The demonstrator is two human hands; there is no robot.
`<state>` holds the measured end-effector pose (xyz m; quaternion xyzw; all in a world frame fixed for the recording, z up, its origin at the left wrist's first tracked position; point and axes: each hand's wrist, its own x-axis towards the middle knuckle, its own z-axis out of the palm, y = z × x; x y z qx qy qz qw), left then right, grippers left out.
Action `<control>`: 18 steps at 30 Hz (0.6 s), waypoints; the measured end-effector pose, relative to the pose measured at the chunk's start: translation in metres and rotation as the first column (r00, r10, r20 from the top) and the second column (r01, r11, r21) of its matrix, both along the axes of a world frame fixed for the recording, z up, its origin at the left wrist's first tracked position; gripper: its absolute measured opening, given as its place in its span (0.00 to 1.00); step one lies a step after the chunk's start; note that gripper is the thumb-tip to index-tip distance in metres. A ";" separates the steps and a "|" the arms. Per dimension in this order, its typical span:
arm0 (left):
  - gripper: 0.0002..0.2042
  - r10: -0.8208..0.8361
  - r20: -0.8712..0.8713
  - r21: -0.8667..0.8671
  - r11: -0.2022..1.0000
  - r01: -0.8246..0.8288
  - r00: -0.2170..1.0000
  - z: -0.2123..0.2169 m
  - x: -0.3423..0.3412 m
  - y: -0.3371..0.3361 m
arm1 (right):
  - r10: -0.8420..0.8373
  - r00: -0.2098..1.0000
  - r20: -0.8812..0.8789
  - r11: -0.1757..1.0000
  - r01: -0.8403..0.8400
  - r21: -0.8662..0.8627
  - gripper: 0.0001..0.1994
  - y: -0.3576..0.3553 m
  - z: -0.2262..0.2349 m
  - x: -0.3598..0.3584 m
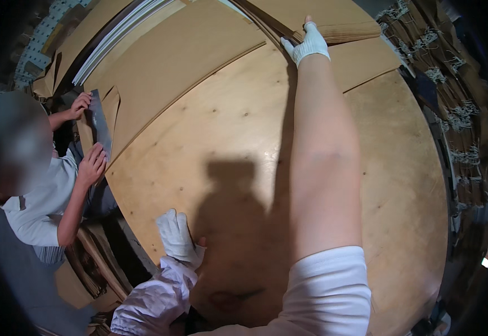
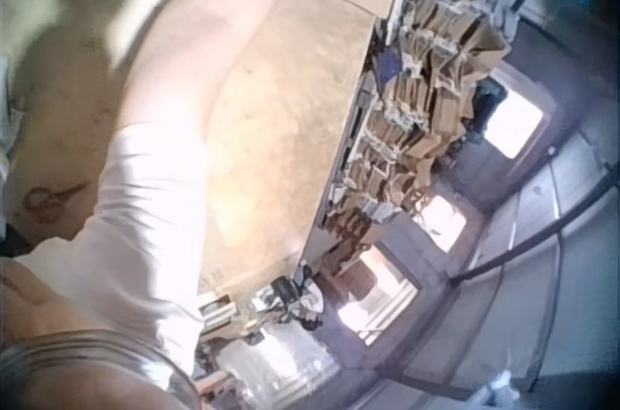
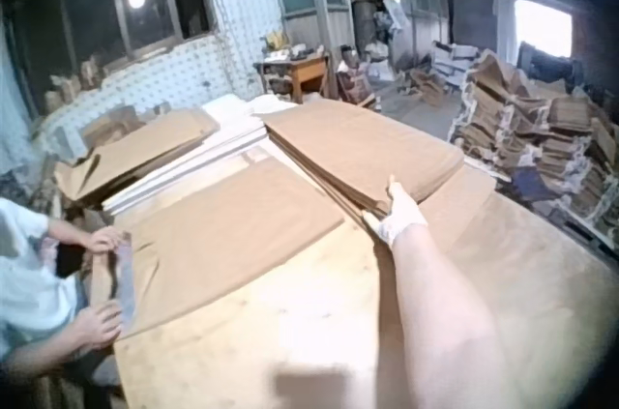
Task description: The person folds large flat cardboard sheets along pre-scored lines to form box shapes. They repeatedly pick up a sheet, fold the flaps inward, and place the folded piece onto a growing stack on the table.
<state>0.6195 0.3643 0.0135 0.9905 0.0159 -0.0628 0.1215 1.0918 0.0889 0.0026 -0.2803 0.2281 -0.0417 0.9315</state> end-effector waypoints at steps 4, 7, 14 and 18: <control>0.39 0.023 0.012 0.023 0.999 -0.023 1.000 0.006 -0.002 -0.002 | -0.046 0.979 -0.199 0.999 0.040 -0.031 0.30 0.013 0.005 -0.003; 0.39 0.022 0.051 0.009 1.000 -0.023 0.998 0.002 0.000 -0.004 | -0.026 0.994 -0.110 0.993 0.013 -0.114 0.28 0.003 0.003 -0.005; 0.40 -0.016 0.066 -0.075 0.997 0.021 0.998 0.000 0.003 0.007 | -0.020 1.000 -0.018 0.992 0.018 -0.125 0.21 -0.061 0.029 -0.054; 0.40 -0.012 0.164 -0.072 0.997 0.024 0.986 -0.001 -0.009 0.007 | -0.117 0.985 -0.129 0.972 0.087 -0.219 0.18 -0.110 0.045 -0.162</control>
